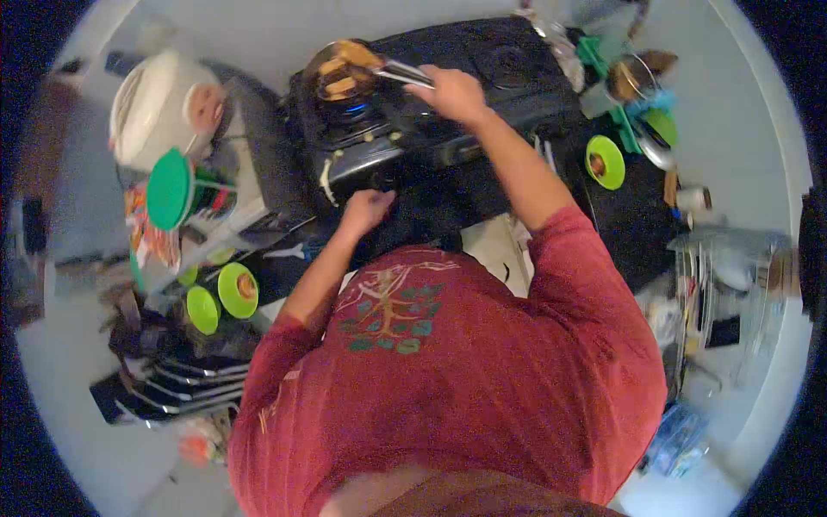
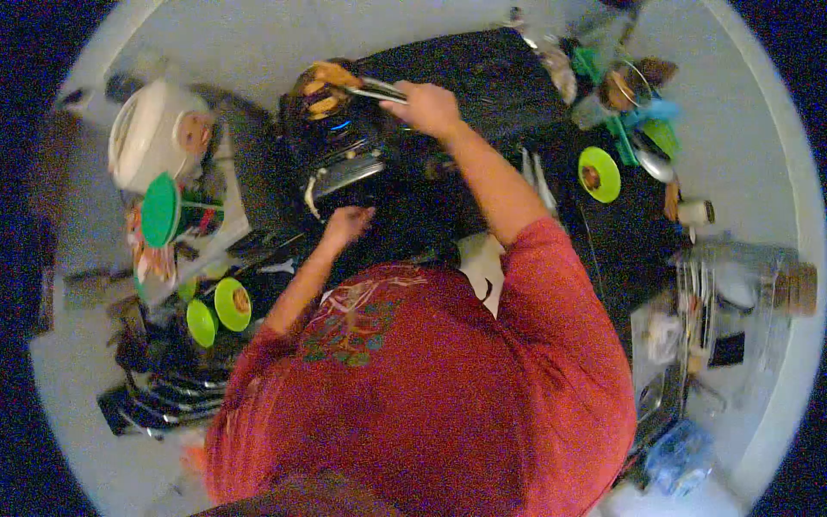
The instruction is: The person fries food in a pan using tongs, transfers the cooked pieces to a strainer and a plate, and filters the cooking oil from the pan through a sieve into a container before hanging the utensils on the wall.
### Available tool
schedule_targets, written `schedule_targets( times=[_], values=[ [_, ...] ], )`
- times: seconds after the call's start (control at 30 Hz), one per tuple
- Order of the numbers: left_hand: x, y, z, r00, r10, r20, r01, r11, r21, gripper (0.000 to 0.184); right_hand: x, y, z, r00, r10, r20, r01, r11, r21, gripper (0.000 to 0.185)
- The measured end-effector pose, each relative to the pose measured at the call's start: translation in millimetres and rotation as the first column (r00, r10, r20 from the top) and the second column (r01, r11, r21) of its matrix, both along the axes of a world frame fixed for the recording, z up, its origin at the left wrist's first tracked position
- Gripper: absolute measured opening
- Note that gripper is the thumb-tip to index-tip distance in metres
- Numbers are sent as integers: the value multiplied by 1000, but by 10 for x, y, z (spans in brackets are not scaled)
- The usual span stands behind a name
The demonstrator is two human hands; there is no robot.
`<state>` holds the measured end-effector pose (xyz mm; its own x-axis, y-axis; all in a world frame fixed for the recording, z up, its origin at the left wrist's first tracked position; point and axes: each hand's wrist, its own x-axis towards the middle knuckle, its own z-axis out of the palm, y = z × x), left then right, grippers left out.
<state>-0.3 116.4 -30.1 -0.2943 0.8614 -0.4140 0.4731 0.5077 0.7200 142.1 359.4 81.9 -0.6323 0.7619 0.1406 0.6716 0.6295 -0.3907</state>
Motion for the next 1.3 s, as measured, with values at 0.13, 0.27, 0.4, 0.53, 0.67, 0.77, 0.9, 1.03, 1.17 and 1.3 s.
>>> schedule_targets(
  times=[0.13, 0.27, 0.4, 0.53, 0.67, 0.77, 0.9, 1.03, 1.17, 1.3],
  values=[
    [10, 184, -199, 997, 14, -80, -14, 1000, -1, 47, 5, -42, 38, 999, -3, 40, 3, 1000, -5, 56],
    [79, 259, -349, 926, 70, -371, -75, 997, 1, 42, 22, 41, 14, 991, -31, -130, 10, 987, -162, 53],
    [130, 280, -147, 913, 42, -405, -46, 999, 0, 40, -6, 141, -54, 962, 10, -273, -105, 936, -336, 48],
    [157, 246, 16, 883, -13, -470, 28, 999, 25, 39, -14, 157, 13, 947, -2, -321, -173, 840, -515, 48],
    [234, 148, 137, 918, 38, -394, -17, 998, 58, 45, 115, 212, 145, 932, -125, -340, -189, 633, -751, 48],
    [236, 76, 57, 950, 44, -308, -11, 994, 110, 46, 315, 306, 225, 904, -186, -385, -272, 447, -853, 46],
    [390, -52, 142, 976, 91, -199, -46, 975, 219, 47, 755, 441, 436, 831, -300, -468, -393, 278, -877, 46],
    [496, -241, 111, 997, 75, -20, -68, 968, 243, 45, 1558, 594, 824, 824, -349, -446, -278, 436, -856, 48],
    [616, -404, 129, 988, 115, 104, -129, 981, 142, 45, 2594, 782, 1108, 795, -464, -391, 92, 729, -678, 53],
    [672, -440, 10, 967, 145, 209, -168, 981, 97, 45, 3622, 972, 1341, 773, -517, -368, 331, 823, -462, 54]
  ],
)
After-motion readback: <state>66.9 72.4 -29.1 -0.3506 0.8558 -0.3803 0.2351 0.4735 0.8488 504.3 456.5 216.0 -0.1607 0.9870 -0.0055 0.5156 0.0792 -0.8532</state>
